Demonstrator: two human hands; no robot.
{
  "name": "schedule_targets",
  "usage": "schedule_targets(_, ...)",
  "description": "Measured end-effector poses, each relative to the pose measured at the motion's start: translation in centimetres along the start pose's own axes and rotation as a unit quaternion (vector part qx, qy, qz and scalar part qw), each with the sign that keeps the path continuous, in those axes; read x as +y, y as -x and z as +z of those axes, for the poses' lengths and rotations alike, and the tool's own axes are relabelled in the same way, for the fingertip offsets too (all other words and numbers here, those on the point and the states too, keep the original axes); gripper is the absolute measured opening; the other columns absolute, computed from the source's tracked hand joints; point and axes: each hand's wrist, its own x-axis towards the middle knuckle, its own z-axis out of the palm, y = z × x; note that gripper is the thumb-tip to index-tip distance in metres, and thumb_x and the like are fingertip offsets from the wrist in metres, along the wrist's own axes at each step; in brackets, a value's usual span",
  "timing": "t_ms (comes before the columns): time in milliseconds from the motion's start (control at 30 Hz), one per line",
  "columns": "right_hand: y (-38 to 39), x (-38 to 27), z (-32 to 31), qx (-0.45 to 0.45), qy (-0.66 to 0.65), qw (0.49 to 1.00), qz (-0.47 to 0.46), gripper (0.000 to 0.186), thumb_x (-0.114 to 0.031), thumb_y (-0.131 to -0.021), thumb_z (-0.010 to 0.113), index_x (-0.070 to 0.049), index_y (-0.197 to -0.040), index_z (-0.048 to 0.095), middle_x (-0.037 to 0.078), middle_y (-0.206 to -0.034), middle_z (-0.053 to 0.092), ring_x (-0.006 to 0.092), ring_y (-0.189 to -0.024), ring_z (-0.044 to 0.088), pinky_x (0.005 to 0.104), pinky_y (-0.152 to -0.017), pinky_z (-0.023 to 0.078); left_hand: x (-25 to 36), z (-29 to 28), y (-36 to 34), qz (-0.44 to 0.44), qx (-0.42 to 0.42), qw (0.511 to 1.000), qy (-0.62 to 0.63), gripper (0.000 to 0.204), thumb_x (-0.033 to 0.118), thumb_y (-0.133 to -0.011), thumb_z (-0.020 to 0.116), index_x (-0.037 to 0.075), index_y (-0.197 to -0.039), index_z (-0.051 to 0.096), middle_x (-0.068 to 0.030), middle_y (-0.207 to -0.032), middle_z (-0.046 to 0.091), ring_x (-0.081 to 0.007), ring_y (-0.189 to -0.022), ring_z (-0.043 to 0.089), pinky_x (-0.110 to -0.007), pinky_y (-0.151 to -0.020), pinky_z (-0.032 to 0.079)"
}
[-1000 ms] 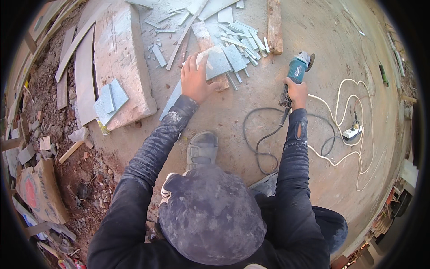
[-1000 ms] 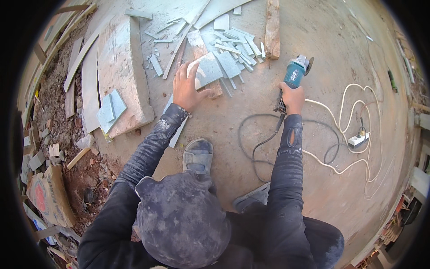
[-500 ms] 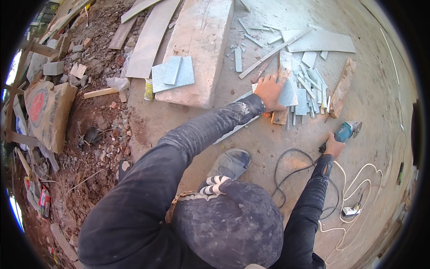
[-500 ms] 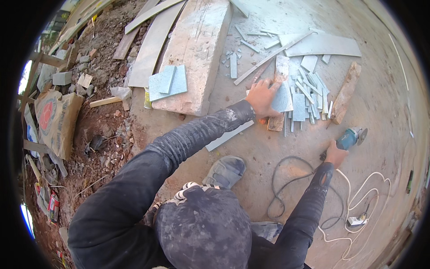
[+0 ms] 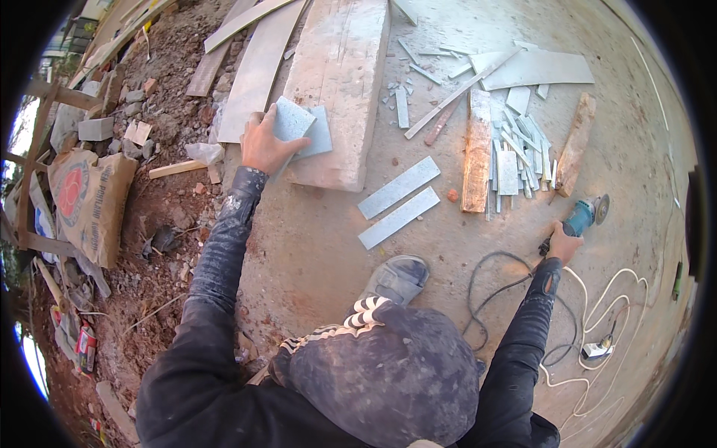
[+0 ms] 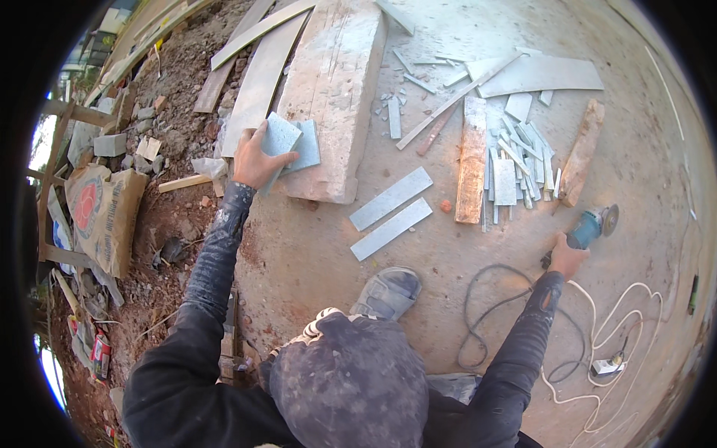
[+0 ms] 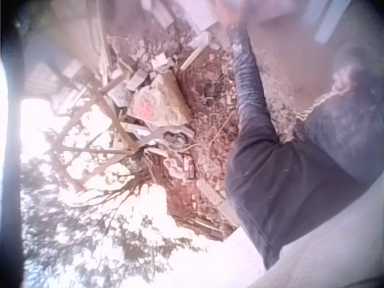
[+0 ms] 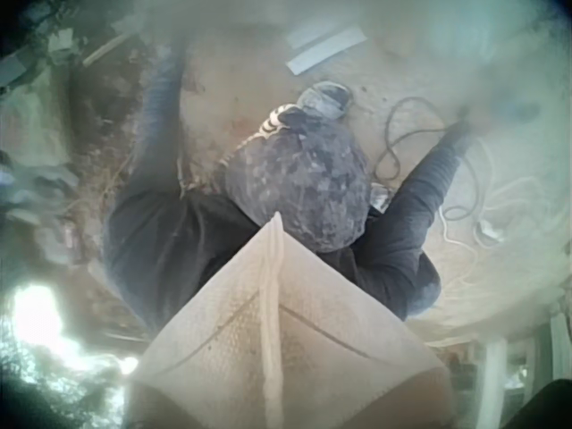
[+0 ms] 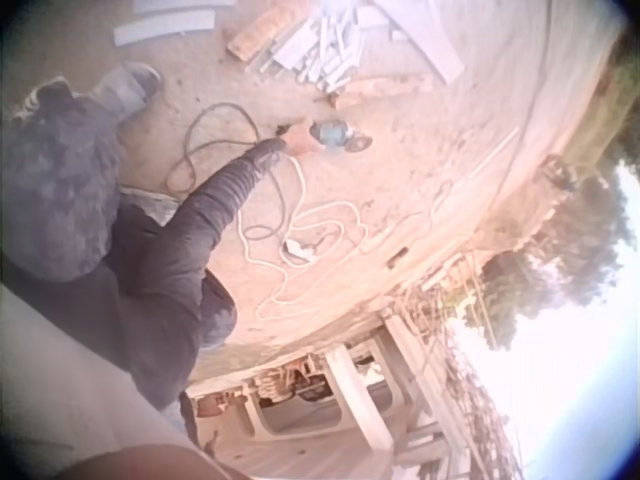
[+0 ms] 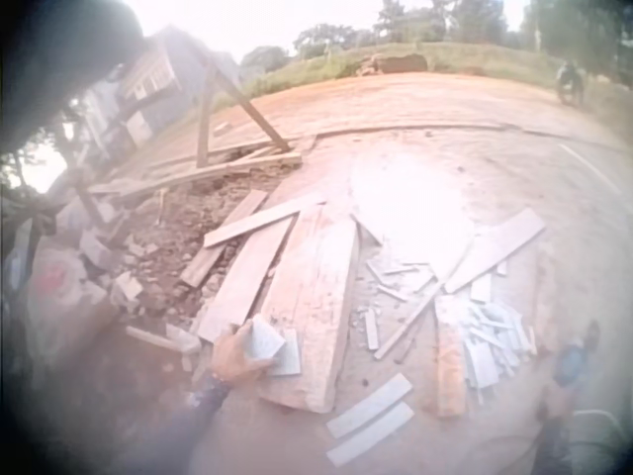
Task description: The person uses an angle grinder to cut and shape small rectangular tiles while working on a dirt floor.
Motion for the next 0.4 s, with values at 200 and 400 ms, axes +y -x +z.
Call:
schedule_targets(200,-0.3,0.5,0.4,0.009,-0.020,1.000,-0.012,0.095,-0.042,-0.068,0.078,0.002,-0.141,0.037,0.025,-0.129,0.058,0.0404,-0.119,0.057,0.0457,-0.101,0.044,-0.4,1.3,0.3,-0.007,-0.007,1.000,0.000,0.105,0.052,-0.062,0.085,-0.007,-0.140,0.047,-0.0268,-0.123,0.054,-0.0384,-0.115,0.054,-0.044,-0.100,0.044)
schedule_targets(400,-1.0,1.3,0.9,0.016,-0.032,0.999,-0.025,0.097,-0.042,-0.068,0.079,0.001,-0.143,0.035,0.025,-0.132,0.056,0.0406,-0.120,0.057,0.0449,-0.103,0.043,-3.3,0.3,-1.7,-0.018,-0.089,0.992,0.082,0.098,0.059,-0.072,0.079,0.001,-0.144,0.045,-0.0279,-0.133,0.050,-0.0386,-0.123,0.050,-0.043,-0.106,0.040)
